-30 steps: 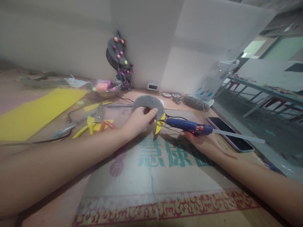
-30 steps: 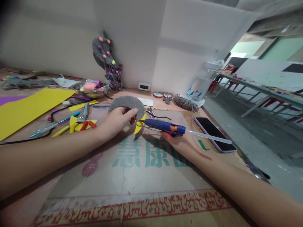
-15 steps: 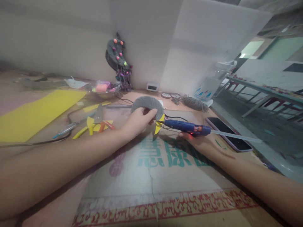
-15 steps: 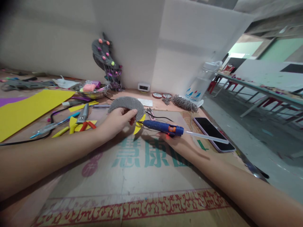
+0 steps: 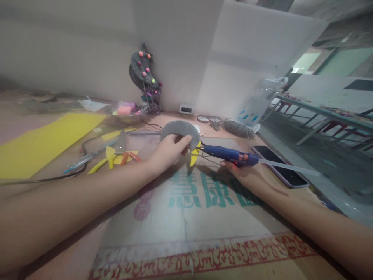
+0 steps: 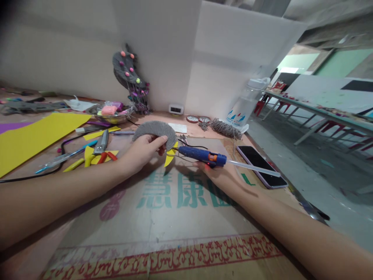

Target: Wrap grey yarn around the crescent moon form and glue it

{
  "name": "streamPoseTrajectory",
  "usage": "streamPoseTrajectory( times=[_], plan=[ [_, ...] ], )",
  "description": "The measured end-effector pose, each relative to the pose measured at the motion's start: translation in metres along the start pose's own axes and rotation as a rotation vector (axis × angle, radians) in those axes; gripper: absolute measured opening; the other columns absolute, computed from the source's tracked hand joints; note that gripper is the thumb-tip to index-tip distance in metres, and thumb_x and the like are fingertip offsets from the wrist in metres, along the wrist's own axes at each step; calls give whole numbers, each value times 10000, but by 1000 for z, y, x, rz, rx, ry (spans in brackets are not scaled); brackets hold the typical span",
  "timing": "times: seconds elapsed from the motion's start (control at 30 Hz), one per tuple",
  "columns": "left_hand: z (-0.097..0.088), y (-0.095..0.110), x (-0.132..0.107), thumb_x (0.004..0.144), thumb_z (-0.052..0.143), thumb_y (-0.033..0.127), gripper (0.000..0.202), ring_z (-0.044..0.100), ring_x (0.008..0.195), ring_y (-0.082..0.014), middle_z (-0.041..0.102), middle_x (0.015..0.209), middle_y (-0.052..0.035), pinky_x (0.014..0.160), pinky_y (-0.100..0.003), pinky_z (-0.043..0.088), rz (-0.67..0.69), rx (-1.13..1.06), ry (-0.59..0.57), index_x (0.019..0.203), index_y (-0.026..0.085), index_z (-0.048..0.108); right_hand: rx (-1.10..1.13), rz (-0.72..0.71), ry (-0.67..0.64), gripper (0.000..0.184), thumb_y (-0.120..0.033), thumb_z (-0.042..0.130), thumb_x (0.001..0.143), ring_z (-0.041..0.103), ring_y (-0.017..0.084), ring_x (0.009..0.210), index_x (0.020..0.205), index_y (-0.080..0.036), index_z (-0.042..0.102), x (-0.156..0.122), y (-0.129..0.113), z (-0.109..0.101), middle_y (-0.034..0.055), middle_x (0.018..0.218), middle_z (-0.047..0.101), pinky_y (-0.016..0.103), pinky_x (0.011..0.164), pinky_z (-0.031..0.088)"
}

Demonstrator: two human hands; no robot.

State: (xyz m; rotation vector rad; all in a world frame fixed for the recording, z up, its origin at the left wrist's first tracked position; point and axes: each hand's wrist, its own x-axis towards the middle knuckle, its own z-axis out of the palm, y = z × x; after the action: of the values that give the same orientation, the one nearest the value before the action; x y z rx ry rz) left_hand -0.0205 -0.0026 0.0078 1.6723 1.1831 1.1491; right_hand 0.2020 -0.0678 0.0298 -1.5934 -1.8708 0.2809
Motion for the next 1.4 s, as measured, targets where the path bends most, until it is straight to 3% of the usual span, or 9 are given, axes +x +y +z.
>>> streamPoseTrajectory(
  times=[0.53, 0.77, 1.0, 1.17, 1.4],
  plan=[
    [0, 0, 0, 801, 500, 526, 393, 568, 628, -163, 614, 615, -10, 639, -262, 400, -25, 22, 1, 623, 184, 576, -9, 12, 72, 201, -441, 615, 770, 652, 244, 669, 716, -251, 652, 2, 6, -1, 12, 663, 673, 360, 615, 553],
    [1, 0, 0, 795, 502, 508, 374, 564, 615, -160, 603, 606, -9, 636, -263, 403, -25, -5, -2, 625, 183, 576, -27, 22, 95, 212, -463, 611, 761, 663, 286, 803, 709, -259, 633, 2, 5, -1, 36, 670, 662, 391, 666, 551],
    [1, -1, 0, 803, 498, 514, 382, 561, 620, -160, 603, 604, -10, 634, -265, 397, -8, 6, -23, 618, 186, 567, -24, 24, 127, 250, -486, 602, 741, 657, 262, 705, 697, -241, 630, 4, 6, 1, 31, 642, 662, 372, 613, 537],
    [0, -1, 1, 808, 507, 501, 379, 555, 598, -150, 599, 592, -1, 621, -260, 397, -11, 13, -26, 605, 187, 566, -69, 45, 84, 240, -468, 603, 749, 648, 224, 637, 675, -240, 622, 3, -1, -6, 12, 626, 661, 323, 563, 525],
    [-1, 0, 0, 810, 509, 517, 394, 568, 624, -158, 610, 608, -7, 638, -264, 398, -14, 37, -20, 616, 180, 576, -64, 107, 98, 204, -427, 641, 729, 662, 242, 700, 706, -228, 599, 3, -12, -9, 32, 719, 695, 351, 647, 538]
  ],
)
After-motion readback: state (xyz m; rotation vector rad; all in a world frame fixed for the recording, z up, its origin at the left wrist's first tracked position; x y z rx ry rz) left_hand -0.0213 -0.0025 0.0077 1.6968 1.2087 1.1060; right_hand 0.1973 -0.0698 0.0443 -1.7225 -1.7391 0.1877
